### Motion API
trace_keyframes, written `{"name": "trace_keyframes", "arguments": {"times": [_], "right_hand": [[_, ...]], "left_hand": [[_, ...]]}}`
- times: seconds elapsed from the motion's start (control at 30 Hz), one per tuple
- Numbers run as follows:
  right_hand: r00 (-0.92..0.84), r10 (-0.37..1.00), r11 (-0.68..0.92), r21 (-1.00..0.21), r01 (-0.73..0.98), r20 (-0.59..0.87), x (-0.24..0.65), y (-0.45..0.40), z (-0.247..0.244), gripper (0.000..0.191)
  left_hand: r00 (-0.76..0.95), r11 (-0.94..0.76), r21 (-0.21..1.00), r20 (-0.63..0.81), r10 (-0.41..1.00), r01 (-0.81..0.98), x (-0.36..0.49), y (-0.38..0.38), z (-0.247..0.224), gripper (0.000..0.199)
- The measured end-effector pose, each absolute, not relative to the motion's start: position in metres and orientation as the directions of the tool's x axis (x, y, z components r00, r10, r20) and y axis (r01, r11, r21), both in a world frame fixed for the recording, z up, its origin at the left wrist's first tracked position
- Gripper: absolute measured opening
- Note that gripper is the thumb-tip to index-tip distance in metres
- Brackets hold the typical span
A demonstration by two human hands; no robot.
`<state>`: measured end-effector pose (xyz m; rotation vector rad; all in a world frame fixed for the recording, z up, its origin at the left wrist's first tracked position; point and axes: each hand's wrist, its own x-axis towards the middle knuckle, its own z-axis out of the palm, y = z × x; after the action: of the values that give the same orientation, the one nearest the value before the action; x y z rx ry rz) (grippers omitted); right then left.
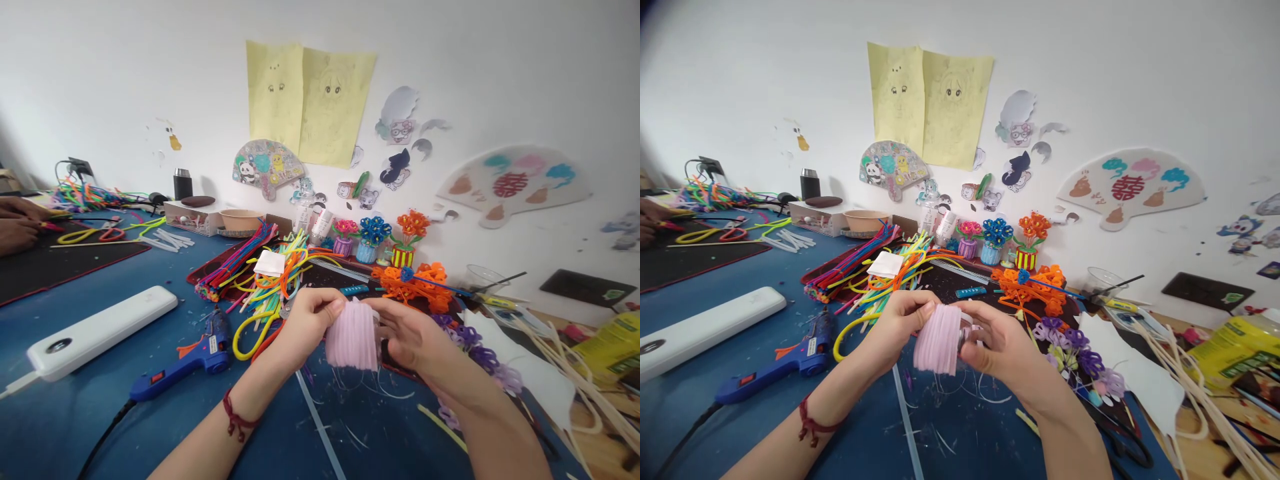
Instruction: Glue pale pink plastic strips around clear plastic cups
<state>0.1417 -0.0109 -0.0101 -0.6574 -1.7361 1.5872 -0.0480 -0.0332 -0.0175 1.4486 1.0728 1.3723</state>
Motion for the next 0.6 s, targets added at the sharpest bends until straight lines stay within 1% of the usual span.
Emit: {"name": "trace_keyframes", "arguments": {"times": [0.07, 0.13, 0.17, 0.23, 0.3, 0.33, 0.4, 0.43, 0.47, 0.6], "right_hand": [[-0.523, 0.836, 0.143, -0.986, -0.084, 0.166, 0.1426, -0.0090, -0.0122, 0.057], [-0.337, 0.915, 0.204, -0.975, -0.092, 0.224, 0.1429, -0.0073, -0.0146, 0.041], [-0.249, 0.935, 0.234, -0.967, -0.104, 0.253, 0.1431, -0.0065, -0.0153, 0.037], [-0.132, 0.944, 0.283, -0.948, -0.143, 0.302, 0.1440, -0.0054, -0.0152, 0.042], [-0.099, 0.933, 0.325, -0.927, -0.187, 0.347, 0.1454, -0.0048, -0.0127, 0.047], [-0.093, 0.926, 0.343, -0.917, -0.203, 0.367, 0.1460, -0.0047, -0.0110, 0.044], [-0.072, 0.916, 0.369, -0.901, -0.226, 0.394, 0.1467, -0.0051, -0.0076, 0.031], [-0.057, 0.919, 0.368, -0.901, -0.230, 0.390, 0.1468, -0.0055, -0.0065, 0.023], [-0.041, 0.926, 0.356, -0.906, -0.228, 0.374, 0.1467, -0.0059, -0.0061, 0.021], [0.053, 0.956, 0.292, -0.935, -0.199, 0.288, 0.1466, -0.0056, -0.0102, 0.029]], "left_hand": [[0.030, -0.265, 0.964, 0.264, 0.964, 0.026, -0.0481, -0.0329, -0.0172, 0.031], [0.030, -0.258, 0.966, 0.258, 0.966, 0.020, -0.0481, -0.0323, -0.0175, 0.033], [0.030, -0.254, 0.967, 0.254, 0.967, 0.017, -0.0481, -0.0320, -0.0177, 0.034], [0.026, -0.246, 0.969, 0.246, 0.969, 0.011, -0.0481, -0.0315, -0.0181, 0.035], [0.015, -0.238, 0.971, 0.237, 0.971, 0.001, -0.0482, -0.0315, -0.0182, 0.036], [0.008, -0.233, 0.973, 0.233, 0.972, -0.005, -0.0484, -0.0316, -0.0182, 0.036], [-0.005, -0.226, 0.974, 0.226, 0.974, -0.020, -0.0489, -0.0320, -0.0181, 0.037], [-0.010, -0.224, 0.974, 0.224, 0.975, -0.028, -0.0492, -0.0322, -0.0181, 0.037], [-0.014, -0.224, 0.974, 0.224, 0.974, -0.035, -0.0495, -0.0322, -0.0181, 0.037], [-0.029, -0.243, 0.968, 0.242, 0.970, -0.064, -0.0501, -0.0312, -0.0181, 0.038]]}}
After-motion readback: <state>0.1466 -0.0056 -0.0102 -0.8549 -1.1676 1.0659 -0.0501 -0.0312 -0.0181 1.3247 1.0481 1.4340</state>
